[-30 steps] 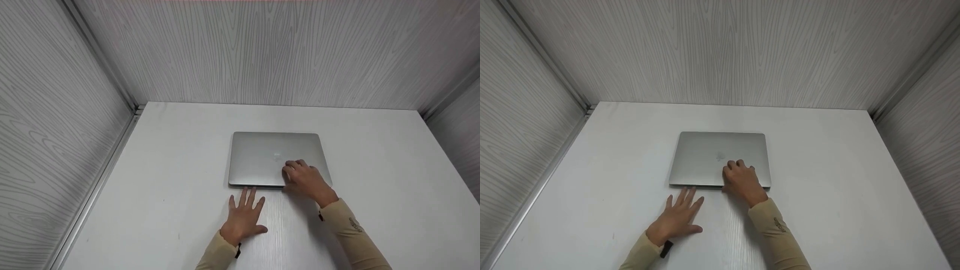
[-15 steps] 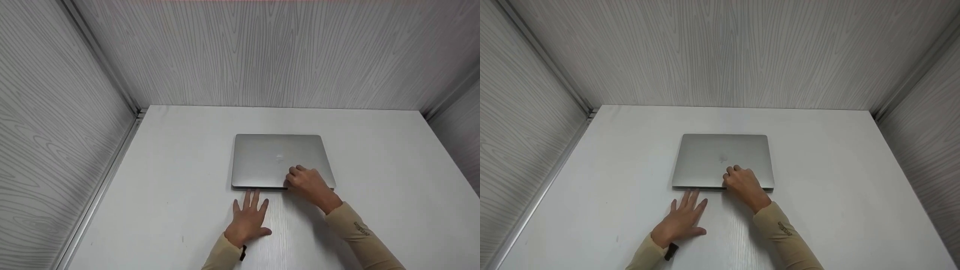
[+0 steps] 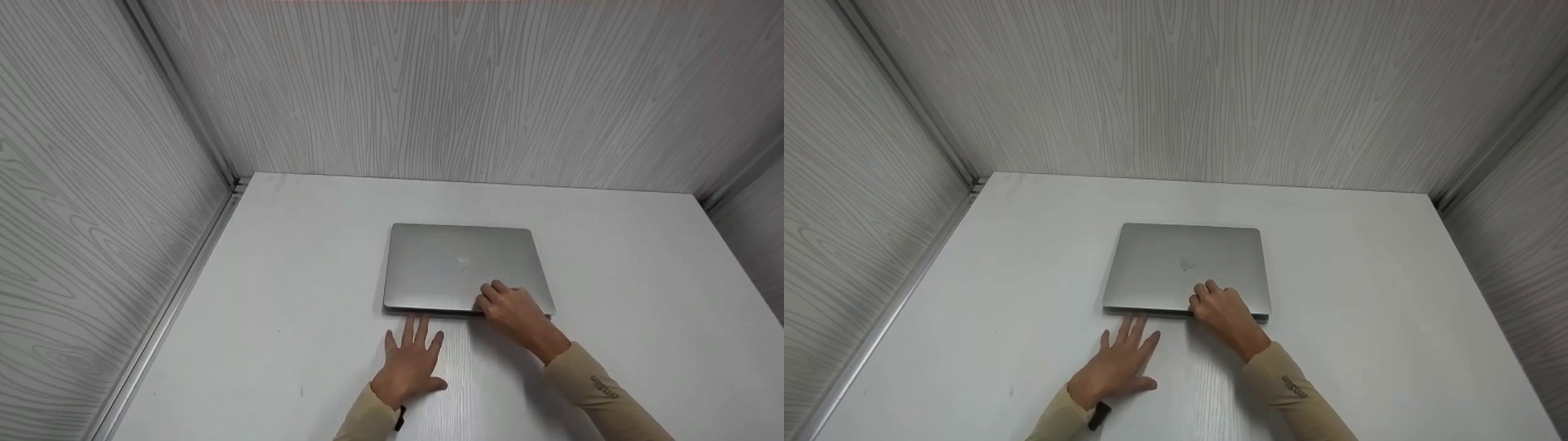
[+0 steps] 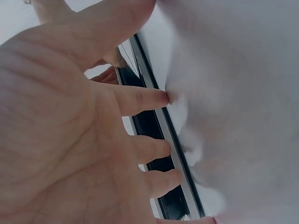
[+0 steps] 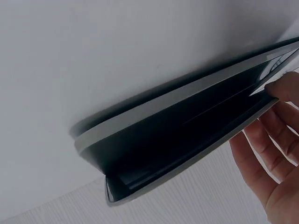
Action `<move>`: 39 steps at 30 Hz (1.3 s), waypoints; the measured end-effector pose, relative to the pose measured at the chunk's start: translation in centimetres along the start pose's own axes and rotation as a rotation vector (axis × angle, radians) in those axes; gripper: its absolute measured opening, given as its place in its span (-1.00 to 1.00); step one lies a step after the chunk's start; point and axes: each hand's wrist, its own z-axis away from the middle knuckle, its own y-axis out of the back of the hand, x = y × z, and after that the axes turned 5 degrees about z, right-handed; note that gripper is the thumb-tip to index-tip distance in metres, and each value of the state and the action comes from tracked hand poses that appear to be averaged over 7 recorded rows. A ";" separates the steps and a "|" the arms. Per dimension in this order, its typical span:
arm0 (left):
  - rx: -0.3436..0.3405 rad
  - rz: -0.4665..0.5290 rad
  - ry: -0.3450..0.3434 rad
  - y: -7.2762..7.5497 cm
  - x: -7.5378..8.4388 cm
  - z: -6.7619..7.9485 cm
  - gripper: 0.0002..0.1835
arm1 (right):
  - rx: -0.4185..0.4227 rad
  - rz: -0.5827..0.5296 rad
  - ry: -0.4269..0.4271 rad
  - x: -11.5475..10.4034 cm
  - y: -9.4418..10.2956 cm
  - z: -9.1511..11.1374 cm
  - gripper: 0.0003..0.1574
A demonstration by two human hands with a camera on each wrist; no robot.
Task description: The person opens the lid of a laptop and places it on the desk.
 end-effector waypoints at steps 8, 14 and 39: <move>0.000 0.001 -0.014 0.0 0.0 0.0 -0.08 | 0.043 -0.016 -0.015 1.8 0.5 2.7 -0.75; 0.001 0.001 -0.017 -0.1 0.0 0.0 -0.08 | 0.023 -0.049 -0.040 2.8 1.2 4.2 -0.73; 0.045 0.023 -0.032 -0.3 0.1 -0.4 -0.06 | -0.006 0.000 -0.084 4.0 1.3 8.6 -0.54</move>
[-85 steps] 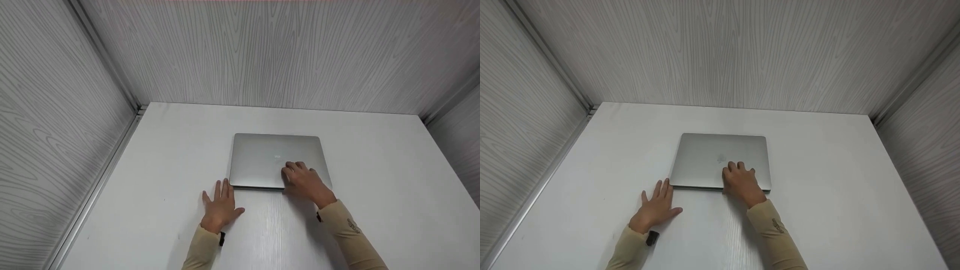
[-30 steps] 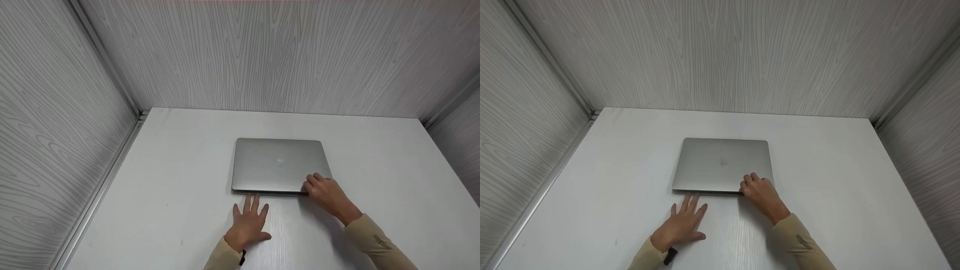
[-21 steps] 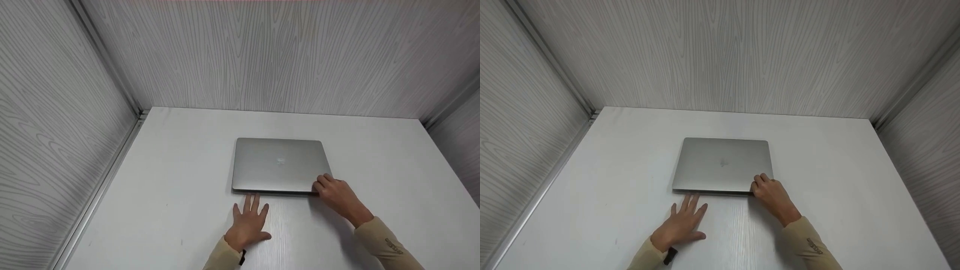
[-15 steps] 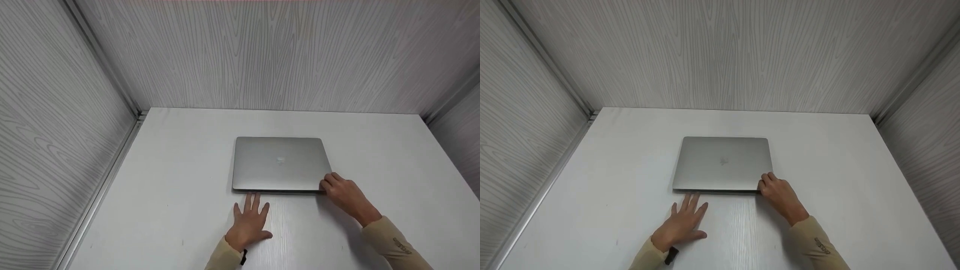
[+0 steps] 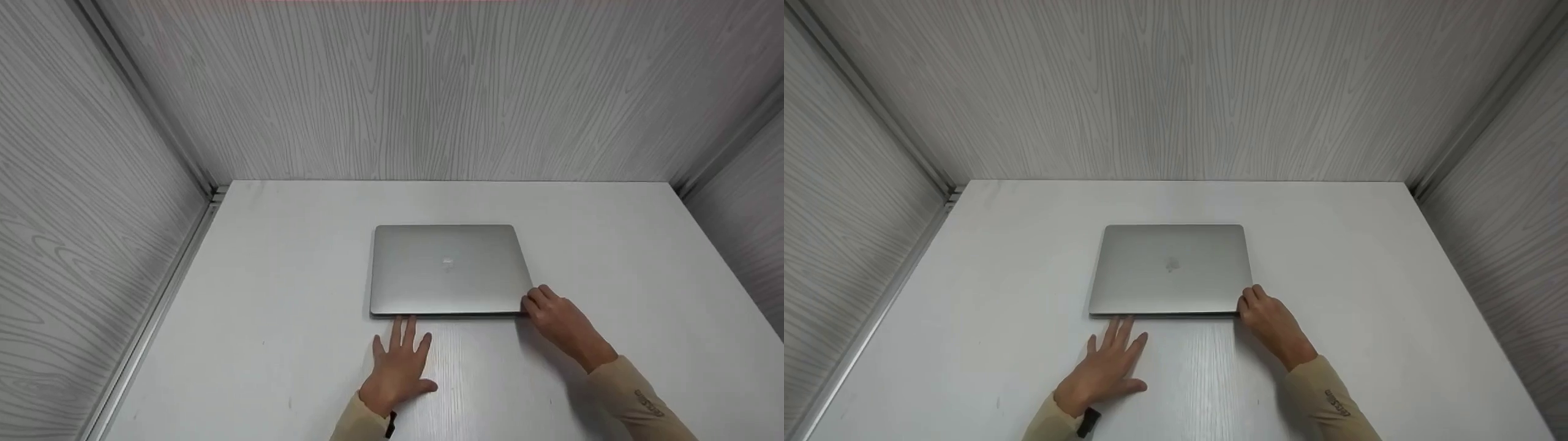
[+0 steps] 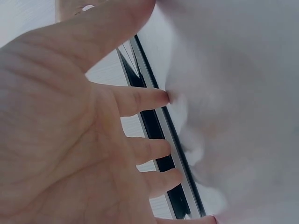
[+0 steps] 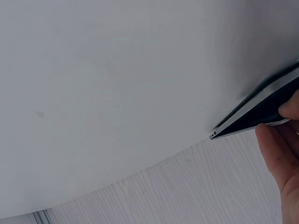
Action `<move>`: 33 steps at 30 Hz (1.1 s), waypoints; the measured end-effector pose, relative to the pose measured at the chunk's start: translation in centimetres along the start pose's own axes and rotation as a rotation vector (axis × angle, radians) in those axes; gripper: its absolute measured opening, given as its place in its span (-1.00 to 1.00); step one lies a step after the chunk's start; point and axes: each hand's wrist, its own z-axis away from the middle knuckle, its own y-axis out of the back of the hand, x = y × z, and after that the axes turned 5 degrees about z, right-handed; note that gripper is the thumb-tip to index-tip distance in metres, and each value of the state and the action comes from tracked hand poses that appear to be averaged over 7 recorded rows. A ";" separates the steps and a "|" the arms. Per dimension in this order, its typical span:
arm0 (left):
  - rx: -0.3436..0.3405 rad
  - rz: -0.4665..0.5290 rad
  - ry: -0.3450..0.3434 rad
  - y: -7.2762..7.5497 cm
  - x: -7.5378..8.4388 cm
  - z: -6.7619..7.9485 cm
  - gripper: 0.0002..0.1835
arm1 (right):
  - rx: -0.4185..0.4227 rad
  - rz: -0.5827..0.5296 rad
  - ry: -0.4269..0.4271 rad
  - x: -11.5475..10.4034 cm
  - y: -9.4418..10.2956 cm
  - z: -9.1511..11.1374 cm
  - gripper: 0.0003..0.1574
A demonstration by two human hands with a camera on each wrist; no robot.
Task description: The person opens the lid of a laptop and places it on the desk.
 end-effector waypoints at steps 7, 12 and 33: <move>-0.007 0.018 0.002 0.2 0.2 -0.1 -0.07 | 0.001 -0.049 -0.014 0.0 0.7 -0.1 -0.53; -0.006 0.007 0.009 0.4 0.0 -0.1 -0.07 | 0.046 -0.028 -0.001 0.2 0.7 -0.5 -0.55; 0.019 -0.001 -0.005 0.1 -0.2 0.4 -0.07 | 0.233 -0.053 0.014 1.1 0.3 0.3 -0.73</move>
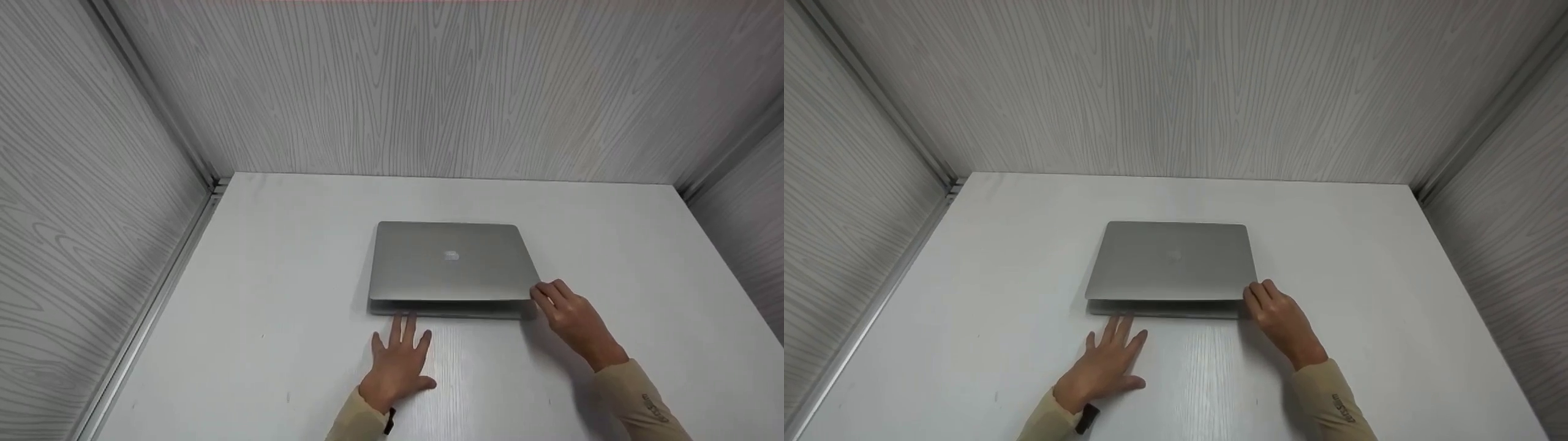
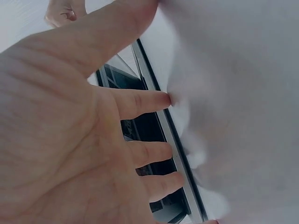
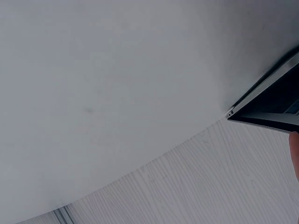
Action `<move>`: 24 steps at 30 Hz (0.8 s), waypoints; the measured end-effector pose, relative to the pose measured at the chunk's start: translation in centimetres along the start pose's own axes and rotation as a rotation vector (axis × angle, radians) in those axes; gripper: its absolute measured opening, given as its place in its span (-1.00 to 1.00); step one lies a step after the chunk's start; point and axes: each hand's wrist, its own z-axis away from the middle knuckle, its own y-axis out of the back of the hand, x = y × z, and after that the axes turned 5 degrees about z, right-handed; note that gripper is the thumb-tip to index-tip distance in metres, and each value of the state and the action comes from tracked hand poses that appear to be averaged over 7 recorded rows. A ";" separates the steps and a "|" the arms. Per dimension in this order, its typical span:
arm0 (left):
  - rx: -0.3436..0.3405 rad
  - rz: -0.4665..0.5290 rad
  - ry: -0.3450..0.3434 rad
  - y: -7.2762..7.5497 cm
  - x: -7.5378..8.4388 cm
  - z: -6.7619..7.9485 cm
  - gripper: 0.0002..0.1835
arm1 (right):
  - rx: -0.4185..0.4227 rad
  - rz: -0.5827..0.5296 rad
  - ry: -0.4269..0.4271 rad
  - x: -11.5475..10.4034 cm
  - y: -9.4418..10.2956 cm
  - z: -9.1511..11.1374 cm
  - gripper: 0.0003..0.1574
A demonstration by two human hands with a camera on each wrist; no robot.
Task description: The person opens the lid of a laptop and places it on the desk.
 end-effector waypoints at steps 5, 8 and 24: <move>0.005 0.020 0.005 0.0 0.0 0.0 -0.08 | 0.012 0.012 -0.009 0.3 0.1 -0.4 -0.35; 0.014 0.017 0.005 0.0 0.0 -0.1 -0.09 | 0.033 0.011 -0.023 0.6 0.2 -0.8 -0.38; 0.002 -0.021 0.013 -0.1 0.2 0.0 -0.09 | 0.092 -0.082 -0.161 1.4 0.6 -2.0 -0.51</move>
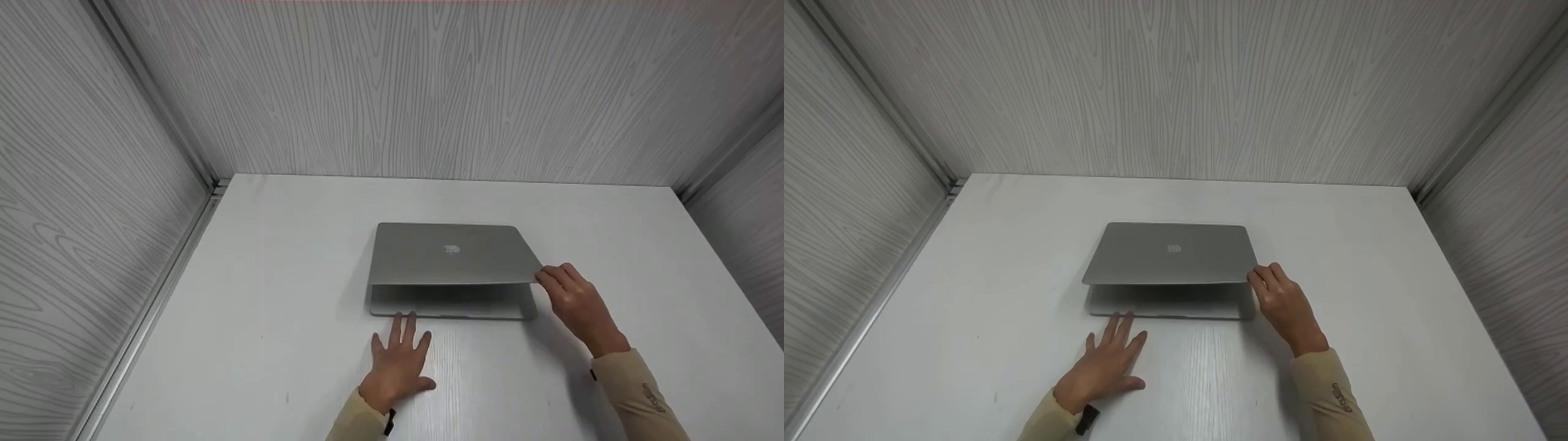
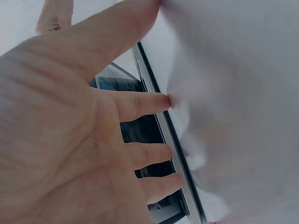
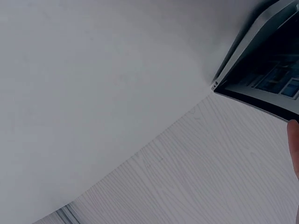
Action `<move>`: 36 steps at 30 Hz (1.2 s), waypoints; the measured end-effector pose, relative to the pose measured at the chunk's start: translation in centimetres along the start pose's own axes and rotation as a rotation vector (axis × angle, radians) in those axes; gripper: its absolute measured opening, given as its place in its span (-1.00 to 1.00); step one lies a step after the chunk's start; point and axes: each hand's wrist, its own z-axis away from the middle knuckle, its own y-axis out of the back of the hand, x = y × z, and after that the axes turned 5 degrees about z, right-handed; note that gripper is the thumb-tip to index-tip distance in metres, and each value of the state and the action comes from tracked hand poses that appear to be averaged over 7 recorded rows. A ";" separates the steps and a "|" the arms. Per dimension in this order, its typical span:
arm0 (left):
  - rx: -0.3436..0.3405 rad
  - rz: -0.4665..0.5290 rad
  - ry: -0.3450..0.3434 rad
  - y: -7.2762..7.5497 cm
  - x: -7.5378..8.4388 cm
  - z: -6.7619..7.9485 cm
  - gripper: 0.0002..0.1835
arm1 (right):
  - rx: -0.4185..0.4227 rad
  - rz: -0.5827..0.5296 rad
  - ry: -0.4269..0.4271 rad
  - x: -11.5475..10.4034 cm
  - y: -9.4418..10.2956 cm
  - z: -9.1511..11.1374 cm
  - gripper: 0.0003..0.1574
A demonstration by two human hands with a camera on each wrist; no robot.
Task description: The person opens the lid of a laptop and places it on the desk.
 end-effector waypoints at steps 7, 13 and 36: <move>-0.003 -0.009 0.004 0.1 0.1 -0.1 -0.08 | 0.011 -0.076 -0.072 0.7 0.0 -0.1 -0.66; -0.011 0.001 0.008 0.2 0.0 -0.2 -0.07 | -0.080 -0.202 -0.106 1.5 -0.3 0.6 -0.50; -0.019 -0.010 0.005 0.1 -0.1 -0.1 -0.08 | -0.106 -0.327 -0.077 2.9 -1.4 1.2 -0.52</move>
